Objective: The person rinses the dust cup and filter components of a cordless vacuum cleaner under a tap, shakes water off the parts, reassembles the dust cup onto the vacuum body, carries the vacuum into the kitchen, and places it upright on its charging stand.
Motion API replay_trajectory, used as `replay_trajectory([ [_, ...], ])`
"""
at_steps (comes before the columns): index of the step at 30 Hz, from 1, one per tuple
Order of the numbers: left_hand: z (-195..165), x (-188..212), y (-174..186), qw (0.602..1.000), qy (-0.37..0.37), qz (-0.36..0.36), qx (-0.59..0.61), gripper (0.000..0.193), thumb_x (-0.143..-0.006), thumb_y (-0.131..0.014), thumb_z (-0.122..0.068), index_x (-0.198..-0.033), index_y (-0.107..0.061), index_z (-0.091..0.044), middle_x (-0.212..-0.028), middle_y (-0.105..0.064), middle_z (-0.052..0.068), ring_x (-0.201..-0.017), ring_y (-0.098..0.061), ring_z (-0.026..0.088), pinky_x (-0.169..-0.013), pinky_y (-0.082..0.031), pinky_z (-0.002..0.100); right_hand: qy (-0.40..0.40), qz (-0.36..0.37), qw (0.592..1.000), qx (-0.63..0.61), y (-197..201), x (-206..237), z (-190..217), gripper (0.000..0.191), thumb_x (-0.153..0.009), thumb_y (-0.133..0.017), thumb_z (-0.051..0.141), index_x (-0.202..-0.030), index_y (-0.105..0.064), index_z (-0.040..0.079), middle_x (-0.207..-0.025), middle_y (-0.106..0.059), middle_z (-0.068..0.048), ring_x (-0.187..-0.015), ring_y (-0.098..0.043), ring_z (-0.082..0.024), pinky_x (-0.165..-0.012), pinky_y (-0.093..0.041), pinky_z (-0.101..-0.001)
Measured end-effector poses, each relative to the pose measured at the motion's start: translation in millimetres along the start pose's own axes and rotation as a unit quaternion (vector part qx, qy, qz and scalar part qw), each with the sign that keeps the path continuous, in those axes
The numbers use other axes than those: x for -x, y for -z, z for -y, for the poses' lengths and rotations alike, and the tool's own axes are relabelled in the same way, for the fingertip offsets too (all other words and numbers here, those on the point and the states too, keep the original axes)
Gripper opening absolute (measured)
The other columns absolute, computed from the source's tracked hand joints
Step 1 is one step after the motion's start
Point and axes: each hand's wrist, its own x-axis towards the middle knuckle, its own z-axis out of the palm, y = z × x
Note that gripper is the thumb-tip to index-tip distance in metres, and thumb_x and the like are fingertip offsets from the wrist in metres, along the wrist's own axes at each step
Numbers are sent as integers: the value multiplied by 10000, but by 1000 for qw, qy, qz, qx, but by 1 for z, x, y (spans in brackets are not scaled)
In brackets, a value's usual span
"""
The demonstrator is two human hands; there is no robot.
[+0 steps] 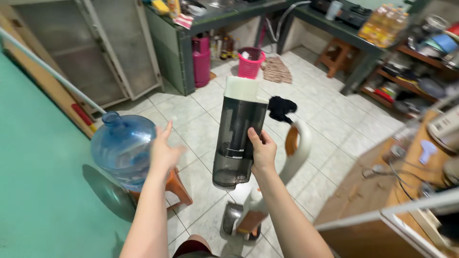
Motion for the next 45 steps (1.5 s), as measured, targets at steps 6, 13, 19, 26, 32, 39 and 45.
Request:
replay_trajectory([
  [6, -18, -37, -37, 995, 31, 92, 19, 1012, -708, -860, -299, -1563, -360, -88, -1544, -448, 233, -1451, -425, 330, -1153, -362, 387, -11, 1, 1000, 8, -13, -58, -30, 342, -884, -812, 232, -1095, -721, -23, -939, -679, -21, -820, -614, -99, -756, -526, -272],
  [13, -61, -150, -78, 978, -177, 88, 64, 906, -793, -840, -356, -1543, -440, -44, -1517, -537, 232, -1435, -513, 325, -1172, -404, 391, 24, 8, 1000, -11, -46, -151, -56, 311, -916, -791, 180, -1125, -707, -35, -989, -703, -60, -847, -622, -122, -765, -525, -275],
  [19, -107, -248, -86, 961, -197, 175, 86, 962, -749, -866, -390, -1549, -432, -80, -1522, -503, 220, -1415, -493, 334, -1138, -414, 431, 72, -7, 995, -63, -75, -238, -53, 342, -929, -754, 170, -1202, -687, -25, -1109, -714, -68, -968, -666, -141, -870, -555, -305],
  [26, -151, -325, -129, 910, -136, 351, 173, 1208, -605, -933, -386, -1588, -280, -129, -1548, -447, 177, -1387, -507, 339, -1076, -468, 441, 100, 41, 993, -53, -72, -313, -43, 602, -872, -818, 413, -1255, -646, -17, -1175, -716, -73, -1050, -683, -169, -921, -564, -319],
  [32, -178, -383, -196, 815, -159, 457, 320, 1237, -550, -966, -260, -1583, -308, -82, -1450, -569, 124, -1321, -554, 271, -1102, -462, 412, 85, 129, 986, -64, -43, -384, -43, 755, -824, -839, 538, -1296, -613, -6, -1208, -709, -72, -1082, -678, -180, -927, -564, -329],
  [39, -206, -442, -321, 737, -259, 449, 433, 1045, -605, -960, -137, -1500, -440, 1, -1416, -598, 121, -1338, -569, 219, -1175, -460, 402, 116, 88, 989, -11, 7, -506, -28, 724, -856, -786, 528, -1307, -622, -15, -1204, -726, -58, -1077, -677, -151, -940, -552, -298],
  [45, -250, -457, -461, 787, -261, 305, 469, 1059, -601, -979, -185, -1448, -364, -20, -1387, -558, 118, -1299, -574, 229, -1106, -508, 388, 173, -240, 947, 127, 39, -572, 42, 592, -915, -612, 494, -1349, -640, 93, -1262, -673, -47, -1145, -590, -142, -960, -461, -352],
])
